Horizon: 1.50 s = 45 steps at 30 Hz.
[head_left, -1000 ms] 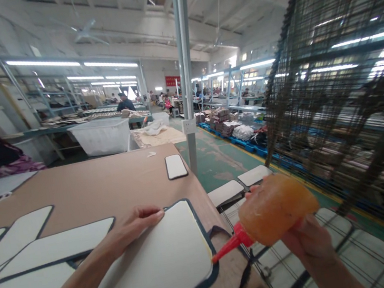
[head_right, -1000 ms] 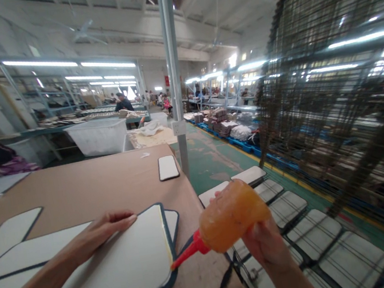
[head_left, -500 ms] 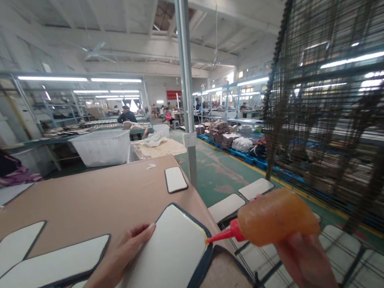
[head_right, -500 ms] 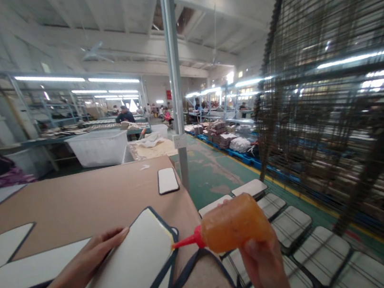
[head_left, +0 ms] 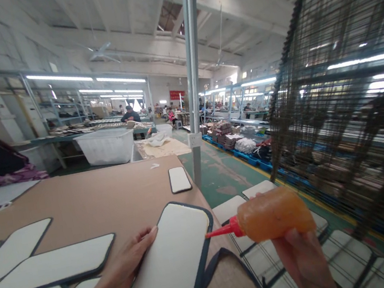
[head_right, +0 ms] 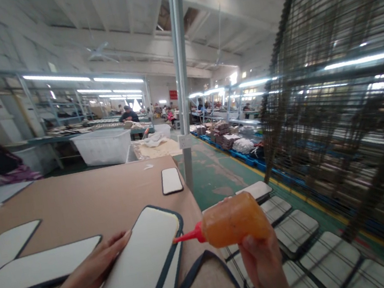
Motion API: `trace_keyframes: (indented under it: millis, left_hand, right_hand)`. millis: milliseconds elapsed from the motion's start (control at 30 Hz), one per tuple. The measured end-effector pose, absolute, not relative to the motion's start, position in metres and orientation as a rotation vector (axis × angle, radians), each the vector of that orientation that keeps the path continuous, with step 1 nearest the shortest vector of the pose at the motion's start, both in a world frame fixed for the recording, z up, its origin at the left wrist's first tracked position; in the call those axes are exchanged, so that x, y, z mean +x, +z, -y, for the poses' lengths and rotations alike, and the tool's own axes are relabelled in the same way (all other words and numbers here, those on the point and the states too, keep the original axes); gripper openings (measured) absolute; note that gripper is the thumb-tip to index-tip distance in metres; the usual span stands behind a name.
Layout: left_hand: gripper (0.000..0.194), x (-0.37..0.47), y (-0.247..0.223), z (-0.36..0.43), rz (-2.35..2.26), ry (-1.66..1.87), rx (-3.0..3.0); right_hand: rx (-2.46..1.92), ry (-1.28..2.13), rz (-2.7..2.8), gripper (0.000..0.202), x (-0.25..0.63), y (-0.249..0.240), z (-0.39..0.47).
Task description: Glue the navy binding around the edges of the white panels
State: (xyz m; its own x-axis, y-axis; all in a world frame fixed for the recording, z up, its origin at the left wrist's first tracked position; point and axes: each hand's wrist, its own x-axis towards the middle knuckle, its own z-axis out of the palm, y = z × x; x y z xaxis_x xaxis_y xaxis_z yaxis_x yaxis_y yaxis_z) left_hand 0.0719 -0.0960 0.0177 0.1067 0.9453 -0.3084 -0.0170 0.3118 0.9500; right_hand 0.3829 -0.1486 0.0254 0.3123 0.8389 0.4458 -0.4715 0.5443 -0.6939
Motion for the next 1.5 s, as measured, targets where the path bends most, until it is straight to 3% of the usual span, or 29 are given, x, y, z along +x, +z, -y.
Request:
trace_keyframes:
  millis: [433,733,967,1500]
  left_hand:
    - [0.047,0.060,0.010,0.095,-1.142,0.964,0.882]
    - [0.047,0.050,0.009,0.096,-1.109,0.988,0.827]
    - [0.040,0.044,0.008,0.092,-1.098,0.991,0.797]
    - [0.026,0.035,0.000,0.070,-1.099,0.992,0.749]
  right_hand:
    - [-0.492,0.994,0.851,0.073,0.356,0.029,0.145]
    - [-0.533,1.063,0.922,0.061,0.348,0.022,0.142]
    - [-0.556,1.077,0.828,0.076,0.329,0.031,0.146]
    - [-0.491,1.222,0.931,0.057,0.325,0.016,0.150]
